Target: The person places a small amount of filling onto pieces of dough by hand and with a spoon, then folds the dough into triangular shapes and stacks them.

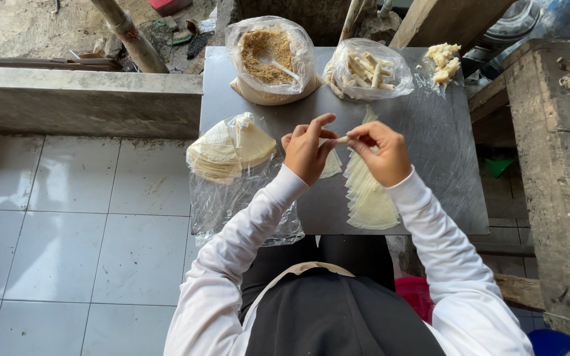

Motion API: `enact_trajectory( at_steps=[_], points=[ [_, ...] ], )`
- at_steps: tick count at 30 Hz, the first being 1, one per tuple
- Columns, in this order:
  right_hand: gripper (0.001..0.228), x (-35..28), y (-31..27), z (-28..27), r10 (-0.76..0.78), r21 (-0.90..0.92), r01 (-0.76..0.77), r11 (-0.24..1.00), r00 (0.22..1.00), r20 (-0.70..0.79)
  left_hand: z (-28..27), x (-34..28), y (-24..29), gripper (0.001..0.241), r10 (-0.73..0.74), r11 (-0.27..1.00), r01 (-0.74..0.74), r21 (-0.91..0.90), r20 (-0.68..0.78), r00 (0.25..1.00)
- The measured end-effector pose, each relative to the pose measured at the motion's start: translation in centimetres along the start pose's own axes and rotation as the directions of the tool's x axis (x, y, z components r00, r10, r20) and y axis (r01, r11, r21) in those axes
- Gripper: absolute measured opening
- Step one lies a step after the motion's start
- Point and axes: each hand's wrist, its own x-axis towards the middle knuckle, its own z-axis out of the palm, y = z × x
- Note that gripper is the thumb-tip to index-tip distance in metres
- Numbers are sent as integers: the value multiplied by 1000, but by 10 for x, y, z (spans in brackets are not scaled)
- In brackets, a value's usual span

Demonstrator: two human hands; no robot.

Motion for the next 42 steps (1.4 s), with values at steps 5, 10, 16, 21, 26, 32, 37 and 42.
enact_trajectory(
  at_steps=[5,10,16,21,26,32,37,42],
  points=[
    [9,36,34,-30,113,-163,-142,976,978,-174,-10,-15,-11,59,-2,989,7,146,-30,1000],
    [14,93,80,-46,-25,-334,-74,940,958,-284,-7,-41,-38,56,-81,934,83,348,-20,996],
    [28,122,71,-12,-253,-537,127,834,953,-166,3,-60,-46,59,-134,916,126,380,-5,991],
    [20,138,36,35,-309,-462,267,846,951,-15,15,-66,-54,56,-136,923,133,361,-15,991],
    [24,139,-2,71,-300,-524,316,791,947,118,17,-72,-52,53,-113,923,124,365,-53,992],
    [14,144,-4,90,-129,-579,159,800,987,94,11,-75,-45,49,-97,923,118,367,-75,992],
    [10,150,-13,84,-342,-587,277,761,940,0,14,-76,-44,41,0,966,32,258,-126,992],
    [11,151,-17,80,-472,-668,376,642,881,43,14,-75,-48,45,-25,994,38,106,-119,993]
  ],
)
